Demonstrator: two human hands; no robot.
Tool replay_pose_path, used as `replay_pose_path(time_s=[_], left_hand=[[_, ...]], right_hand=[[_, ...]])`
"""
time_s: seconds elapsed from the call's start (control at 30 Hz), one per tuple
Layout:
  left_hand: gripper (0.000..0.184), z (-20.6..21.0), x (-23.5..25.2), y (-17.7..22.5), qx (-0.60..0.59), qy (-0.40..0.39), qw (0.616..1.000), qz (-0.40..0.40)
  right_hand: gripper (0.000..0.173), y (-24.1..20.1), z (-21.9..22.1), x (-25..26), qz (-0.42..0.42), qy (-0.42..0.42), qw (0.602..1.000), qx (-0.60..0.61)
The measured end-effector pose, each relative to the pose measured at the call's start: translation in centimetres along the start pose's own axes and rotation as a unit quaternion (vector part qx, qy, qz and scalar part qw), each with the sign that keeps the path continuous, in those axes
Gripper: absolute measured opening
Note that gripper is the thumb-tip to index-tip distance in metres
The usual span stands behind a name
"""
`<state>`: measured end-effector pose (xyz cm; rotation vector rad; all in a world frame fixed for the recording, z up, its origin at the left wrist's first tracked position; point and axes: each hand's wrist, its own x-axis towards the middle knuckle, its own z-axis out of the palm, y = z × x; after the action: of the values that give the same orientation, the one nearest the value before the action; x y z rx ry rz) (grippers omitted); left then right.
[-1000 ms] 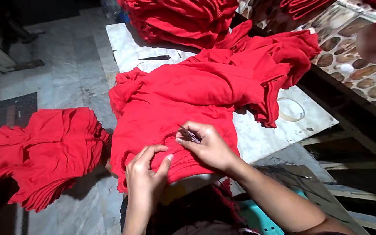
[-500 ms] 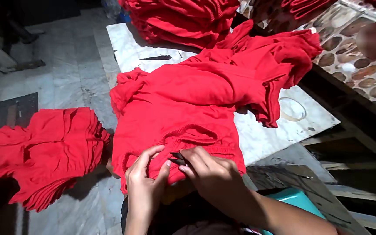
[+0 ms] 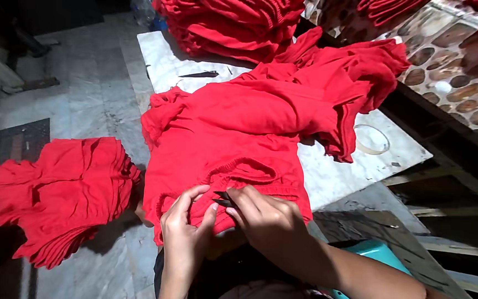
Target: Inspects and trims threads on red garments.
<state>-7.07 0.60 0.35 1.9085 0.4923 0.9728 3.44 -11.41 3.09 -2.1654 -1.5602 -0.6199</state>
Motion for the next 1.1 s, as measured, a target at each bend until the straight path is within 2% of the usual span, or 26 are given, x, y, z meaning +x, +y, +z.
replay_pose_path(time_s=[0.23, 0.33, 0.47, 0.53, 0.63, 0.77, 0.83, 0.97, 1.1], left_hand=[[0.028, 0.0, 0.0, -0.1, -0.004, 0.000, 1.000, 0.000], [0.028, 0.0, -0.1, -0.1, -0.008, -0.003, 1.000, -0.004], [0.030, 0.0, 0.0, 0.0, -0.010, -0.006, 1.000, -0.016], [0.027, -0.1, 0.0, -0.4, -0.016, -0.009, 1.000, 0.012], [0.012, 0.0, 0.1, -1.0, -0.042, 0.002, 0.998, 0.041], [0.009, -0.7, -0.2, -1.1, -0.140, -0.024, 0.990, 0.017], [0.013, -1.5, -0.2, -1.4, -0.187, -0.059, 0.980, 0.026], [0.018, -2.0, -0.4, -1.7, -0.189, -0.088, 0.977, 0.046], [0.021, -1.6, -0.8, -1.7, -0.145, -0.083, 0.984, 0.053]], right_hand=[[0.024, -0.2, 0.3, 0.2, 0.002, 0.002, 1.000, -0.004], [0.028, 0.0, 1.1, 0.6, 0.024, 0.040, 0.994, 0.102], [0.028, 0.9, 0.7, 1.5, 0.084, 0.120, 0.953, 0.265], [0.031, 1.3, 0.3, 1.7, 0.091, 0.097, 0.943, 0.305], [0.033, 1.7, 0.9, 1.2, 0.094, -0.029, 0.951, 0.292], [0.030, 2.4, 0.7, 0.8, 0.067, -0.103, 0.944, 0.306], [0.028, 3.0, 0.2, 0.8, 0.035, -0.134, 0.939, 0.314], [0.020, 2.3, 0.1, 0.9, -0.020, -0.122, 0.967, 0.222], [0.026, 1.6, 0.7, 1.0, 0.010, -0.090, 0.979, 0.184]])
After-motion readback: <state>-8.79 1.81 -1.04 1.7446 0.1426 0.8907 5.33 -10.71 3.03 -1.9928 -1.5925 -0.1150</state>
